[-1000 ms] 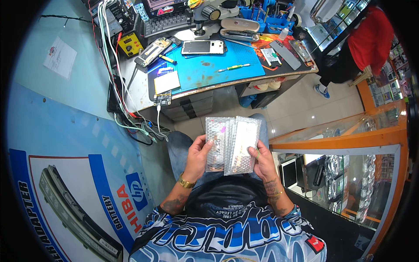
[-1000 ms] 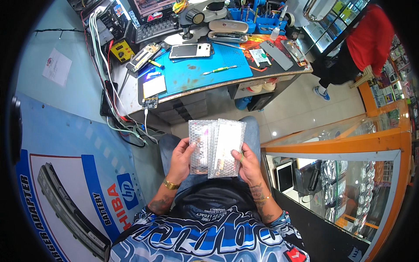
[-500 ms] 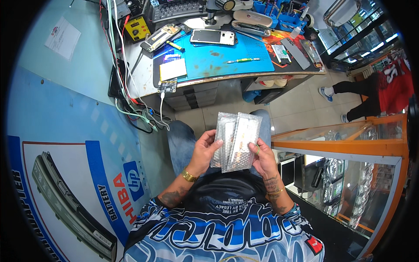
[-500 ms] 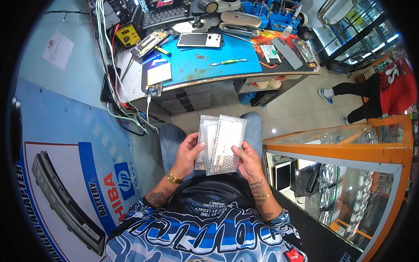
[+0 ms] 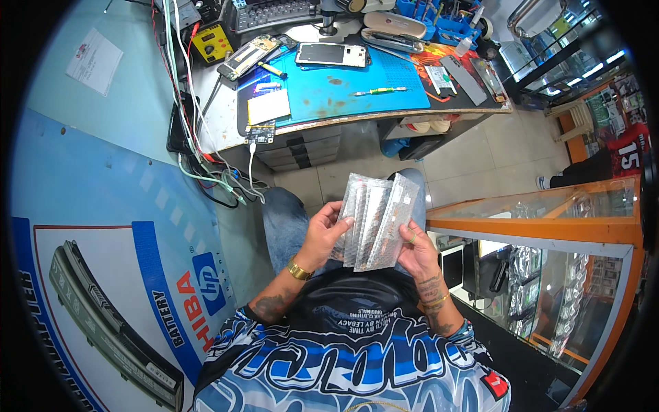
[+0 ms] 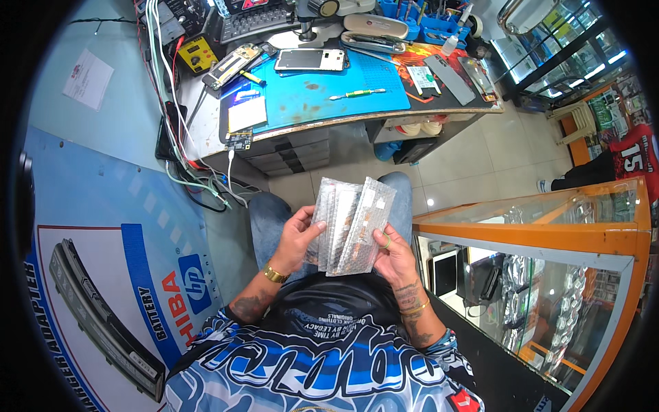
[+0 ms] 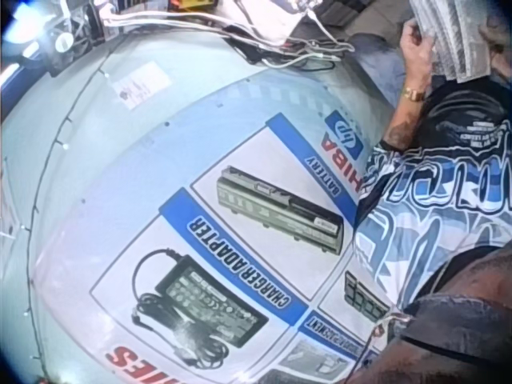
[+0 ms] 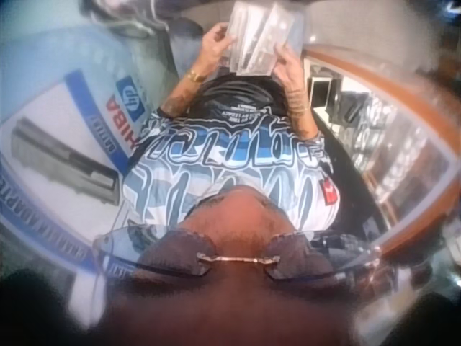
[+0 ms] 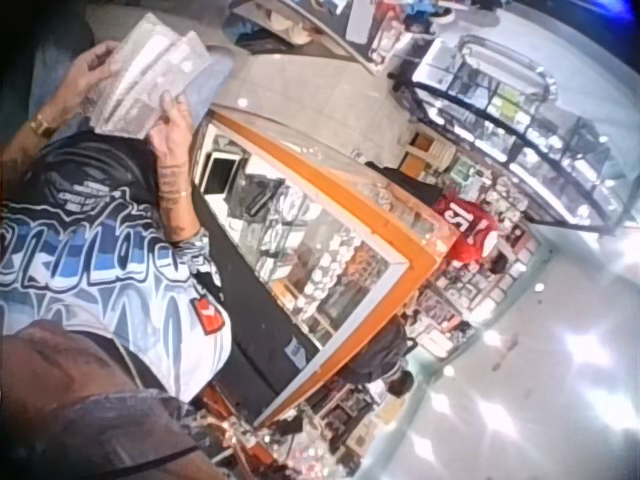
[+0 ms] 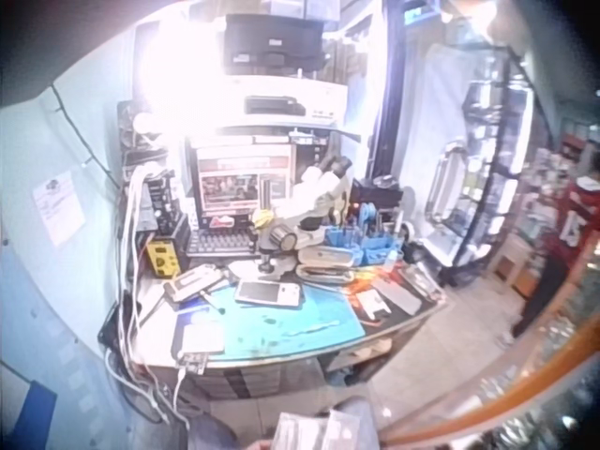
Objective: The person applies adhesive tape to a replacement mobile phone screen and prepares the internal components of a phone chassis at a repair bench.
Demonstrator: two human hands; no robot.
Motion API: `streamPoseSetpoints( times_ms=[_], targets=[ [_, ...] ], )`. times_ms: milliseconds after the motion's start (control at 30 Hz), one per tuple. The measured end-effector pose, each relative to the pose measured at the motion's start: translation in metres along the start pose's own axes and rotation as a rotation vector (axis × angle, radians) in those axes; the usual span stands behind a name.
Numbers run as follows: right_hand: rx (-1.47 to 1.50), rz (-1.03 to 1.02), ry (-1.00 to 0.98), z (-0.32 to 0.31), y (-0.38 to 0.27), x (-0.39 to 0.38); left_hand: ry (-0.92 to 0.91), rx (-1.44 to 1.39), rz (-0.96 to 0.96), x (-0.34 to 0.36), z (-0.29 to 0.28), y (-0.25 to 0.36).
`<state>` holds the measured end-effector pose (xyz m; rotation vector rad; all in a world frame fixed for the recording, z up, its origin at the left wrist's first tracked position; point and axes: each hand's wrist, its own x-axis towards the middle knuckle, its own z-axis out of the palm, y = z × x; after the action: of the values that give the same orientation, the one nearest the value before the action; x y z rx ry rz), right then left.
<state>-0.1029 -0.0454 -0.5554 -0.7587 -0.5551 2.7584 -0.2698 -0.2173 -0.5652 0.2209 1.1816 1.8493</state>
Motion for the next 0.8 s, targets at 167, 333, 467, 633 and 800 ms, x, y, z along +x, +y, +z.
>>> streamPoseSetpoints(
  times_ms=[167,333,467,633,800],
  targets=[
    [-0.039,-0.054,0.025,-0.005,-0.011,-0.003,0.059,0.014,0.091,0.001,0.000,0.006],
    [-0.070,-0.074,0.032,-0.014,-0.017,-0.005,0.077,-0.007,0.073,0.001,-0.008,0.005],
    [-0.060,-0.075,0.022,-0.014,-0.017,-0.006,0.075,-0.020,0.059,0.001,-0.009,0.007],
    [-0.037,-0.084,0.001,-0.010,-0.015,-0.007,0.093,-0.034,0.067,0.002,-0.013,0.003],
    [-0.032,-0.092,-0.004,-0.005,-0.016,-0.009,0.095,-0.062,0.070,0.002,-0.014,0.007]
  ],
)
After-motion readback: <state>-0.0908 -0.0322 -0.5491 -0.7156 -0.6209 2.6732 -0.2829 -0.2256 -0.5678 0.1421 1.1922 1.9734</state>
